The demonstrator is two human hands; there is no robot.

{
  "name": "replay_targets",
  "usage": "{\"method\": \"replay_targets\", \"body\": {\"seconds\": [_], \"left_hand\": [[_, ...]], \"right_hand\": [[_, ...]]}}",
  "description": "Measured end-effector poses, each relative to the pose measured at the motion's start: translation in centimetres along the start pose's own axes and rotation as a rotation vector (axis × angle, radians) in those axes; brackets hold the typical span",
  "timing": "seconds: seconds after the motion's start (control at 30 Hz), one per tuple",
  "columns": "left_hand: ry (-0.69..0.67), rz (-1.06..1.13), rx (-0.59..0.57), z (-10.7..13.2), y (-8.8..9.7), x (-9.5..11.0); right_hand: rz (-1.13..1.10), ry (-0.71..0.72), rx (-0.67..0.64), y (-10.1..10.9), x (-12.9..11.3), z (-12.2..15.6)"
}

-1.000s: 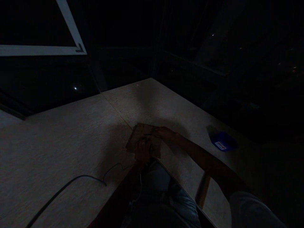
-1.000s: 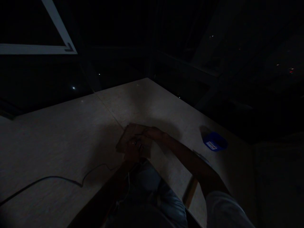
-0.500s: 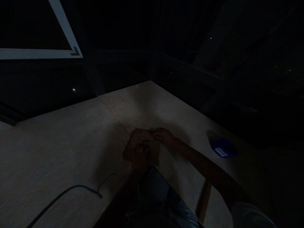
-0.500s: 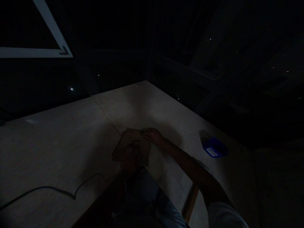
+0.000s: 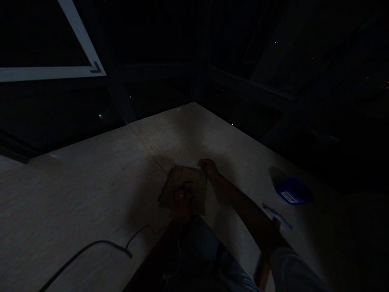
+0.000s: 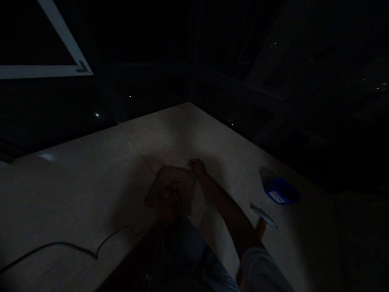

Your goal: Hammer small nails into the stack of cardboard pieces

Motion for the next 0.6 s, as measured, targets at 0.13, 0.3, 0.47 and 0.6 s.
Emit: {"method": "replay_targets", "body": {"seconds": [0.13,0.3,0.47,0.6], "left_hand": [[-0.005,-0.066,0.017,0.1,0.0,0.0],[-0.014,-0.066,0.035,0.0,0.2,0.2],[-0.010,-0.075,0.020,0.1,0.4,0.4],[-0.003,-0.040,0.032,0.1,0.5,0.4]], "right_hand": [[0.041,-0.004,0.062,1.1,-0.4,0.3],[0.080,0.026,0.071,2.8,-2.1,2.2],[0.150,0.173,-0.102,2.1,-5.8,5.5],[0.240,0.287,-0.241,0.5,-8.4,7.4]]}}
Point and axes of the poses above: each hand's wrist, its own z-axis away from the middle knuckle, its own y-axis out of the back of the hand, x = y × z, the point moved 3 cm from there along -z, towards the middle knuckle, and after that the axes turned 5 degrees about z, right-handed, at the moved point
